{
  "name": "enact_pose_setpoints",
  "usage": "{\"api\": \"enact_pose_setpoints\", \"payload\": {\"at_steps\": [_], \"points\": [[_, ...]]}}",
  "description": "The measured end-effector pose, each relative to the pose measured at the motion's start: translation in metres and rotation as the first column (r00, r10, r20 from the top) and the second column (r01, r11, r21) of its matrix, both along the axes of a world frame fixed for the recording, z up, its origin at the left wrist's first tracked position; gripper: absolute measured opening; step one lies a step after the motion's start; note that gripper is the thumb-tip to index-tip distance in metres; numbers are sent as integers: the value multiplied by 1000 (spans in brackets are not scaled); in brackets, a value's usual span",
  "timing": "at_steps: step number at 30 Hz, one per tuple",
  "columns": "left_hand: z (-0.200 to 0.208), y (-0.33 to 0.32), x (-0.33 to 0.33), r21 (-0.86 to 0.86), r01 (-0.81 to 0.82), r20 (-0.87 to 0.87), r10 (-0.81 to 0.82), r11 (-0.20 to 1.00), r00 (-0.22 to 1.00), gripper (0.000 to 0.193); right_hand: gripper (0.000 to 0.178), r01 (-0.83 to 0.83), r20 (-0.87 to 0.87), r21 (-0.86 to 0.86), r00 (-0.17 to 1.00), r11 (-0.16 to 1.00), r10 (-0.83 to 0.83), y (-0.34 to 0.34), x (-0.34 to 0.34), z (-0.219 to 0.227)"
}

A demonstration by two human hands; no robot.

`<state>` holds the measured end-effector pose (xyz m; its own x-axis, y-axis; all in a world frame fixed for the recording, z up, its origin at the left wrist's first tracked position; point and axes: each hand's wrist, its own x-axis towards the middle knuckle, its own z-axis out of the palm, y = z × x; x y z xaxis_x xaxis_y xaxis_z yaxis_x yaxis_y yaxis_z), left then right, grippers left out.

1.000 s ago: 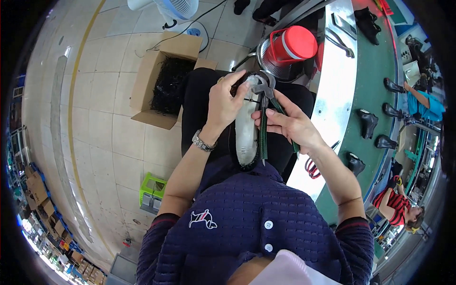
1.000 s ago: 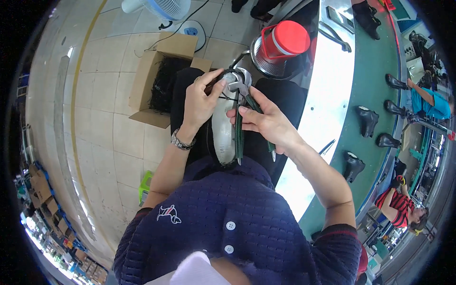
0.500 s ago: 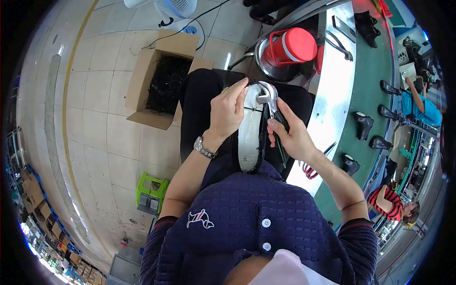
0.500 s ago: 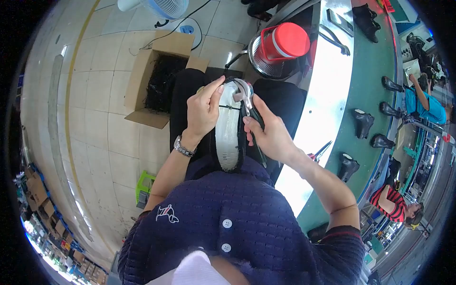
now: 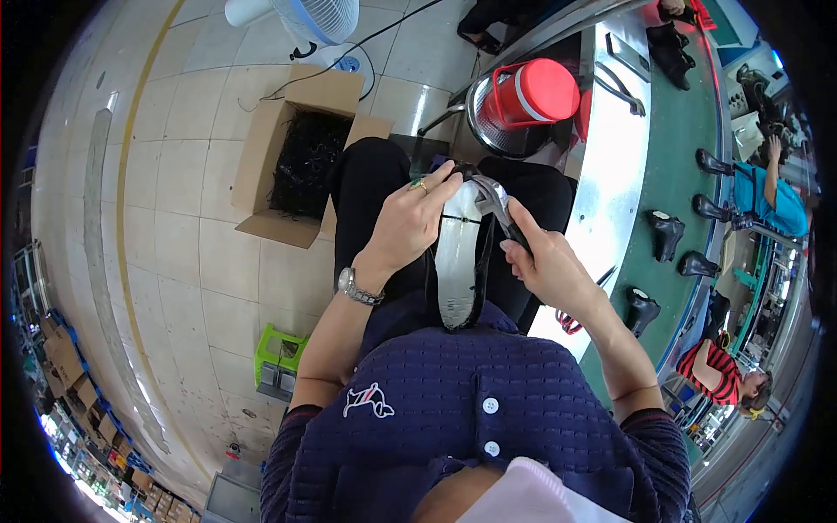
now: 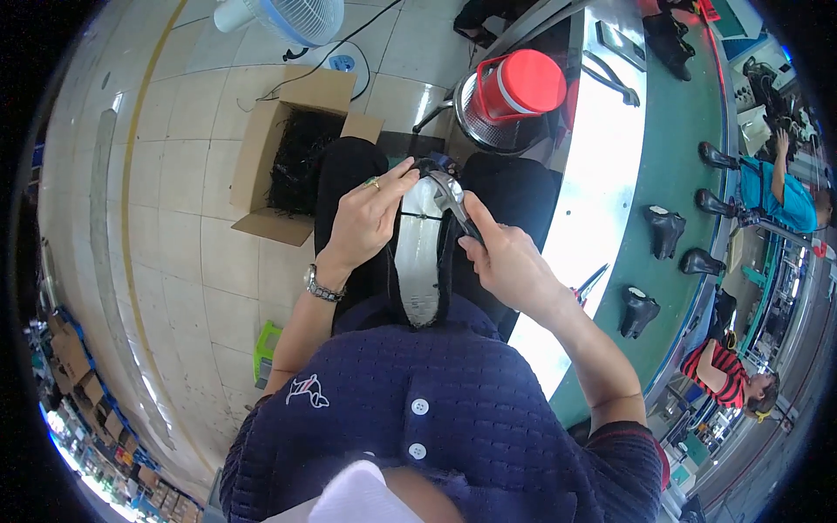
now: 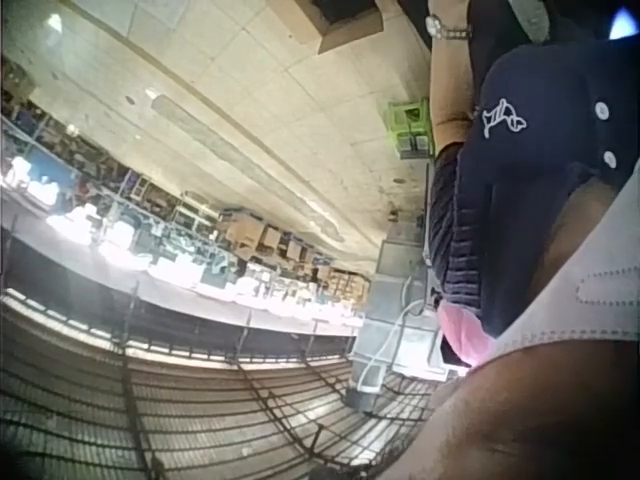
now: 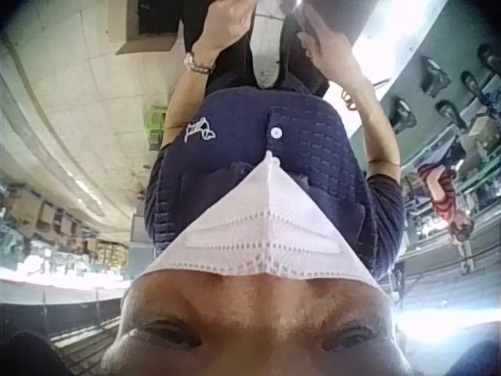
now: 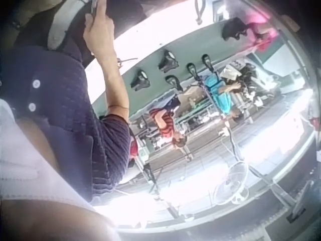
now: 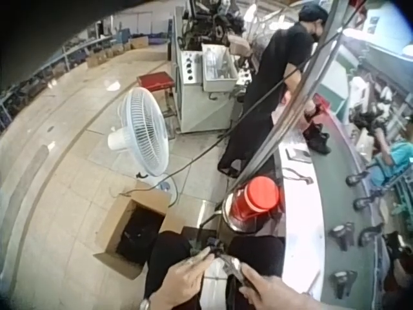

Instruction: Manually assemble and trim components of a black boot on an industrial production line.

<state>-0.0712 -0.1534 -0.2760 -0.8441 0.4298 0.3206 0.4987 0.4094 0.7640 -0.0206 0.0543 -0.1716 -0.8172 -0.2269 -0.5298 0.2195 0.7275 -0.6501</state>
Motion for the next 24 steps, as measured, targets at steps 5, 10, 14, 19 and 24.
{"api": "enact_pose_setpoints", "payload": {"at_steps": [5, 10, 14, 19, 24], "points": [[1, -2, -7, -152, 21, -120, -39, 988, 992, 34, 58, -149, -80, 142, 984, 979, 162, -1, -25, 30], [8, 1, -11, -163, 66, -120, -86, 984, 989, 36, 68, 227, -606, -44, 768, 973, -206, -21, -26, 12], [2, -3, -13, -182, 54, -164, -85, 982, 983, 36, 69, -105, -303, 415, 921, 904, 246, -15, -23, -6], [2, -2, -11, -158, 56, -203, -88, 986, 975, 26, 69, 234, -617, -96, 749, 967, -243, -27, -13, 5], [-2, -3, -21, -83, 57, -203, -73, 995, 977, 24, 67, -46, -435, 369, 874, 928, 216, -13, -24, -19]]}}
